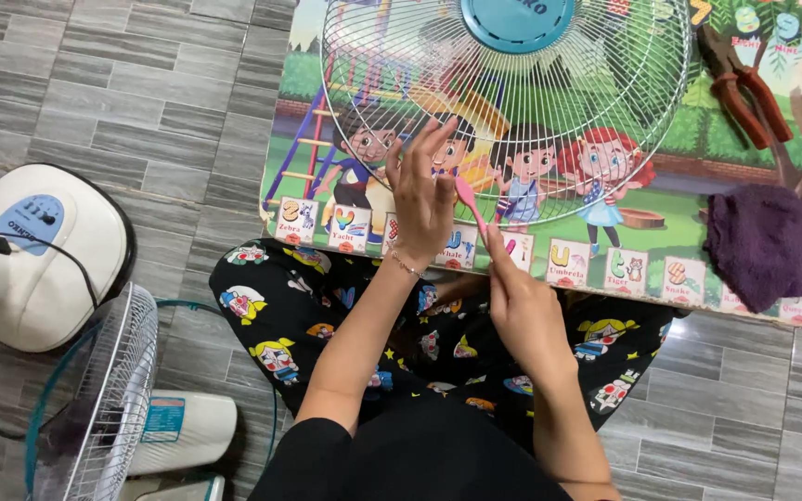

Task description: Repairing a fan grill by using a small tool to adjust or clean the wire mesh

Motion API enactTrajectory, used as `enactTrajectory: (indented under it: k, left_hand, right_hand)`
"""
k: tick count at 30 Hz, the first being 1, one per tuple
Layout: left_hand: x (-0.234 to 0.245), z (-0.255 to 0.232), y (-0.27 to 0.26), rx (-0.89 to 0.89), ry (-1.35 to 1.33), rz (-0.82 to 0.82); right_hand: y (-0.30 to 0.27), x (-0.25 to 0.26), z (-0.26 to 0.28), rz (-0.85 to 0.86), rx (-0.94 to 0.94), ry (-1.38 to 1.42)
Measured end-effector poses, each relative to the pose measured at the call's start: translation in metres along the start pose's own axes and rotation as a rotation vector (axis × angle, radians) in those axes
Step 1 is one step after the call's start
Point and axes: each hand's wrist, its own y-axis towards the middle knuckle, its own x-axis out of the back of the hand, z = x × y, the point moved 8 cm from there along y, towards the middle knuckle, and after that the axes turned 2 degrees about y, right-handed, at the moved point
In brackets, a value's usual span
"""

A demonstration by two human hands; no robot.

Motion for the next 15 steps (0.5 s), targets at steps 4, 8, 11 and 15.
enactTrajectory:
  k: [4, 8, 11, 15]
  left_hand:
    - [-0.005, 0.007, -0.001, -0.005, -0.002, 0.013]
    - [-0.004, 0.006, 0.000, 0.002, 0.000, 0.017]
    - [0.000, 0.005, -0.001, 0.005, -0.004, 0.004]
    - [0.000, 0.005, -0.004, 0.000, -0.014, -0.047]
  right_hand:
    - [0.023, 0.020, 0.013, -0.071, 0.062, -0.003]
    - [0.036, 0.030, 0.022, -0.179, 0.138, 0.020]
    - [0.030, 0.022, 0.023, -0.178, 0.137, 0.008]
    - [0.018, 0.023, 0.033, -0.178, 0.155, -0.048]
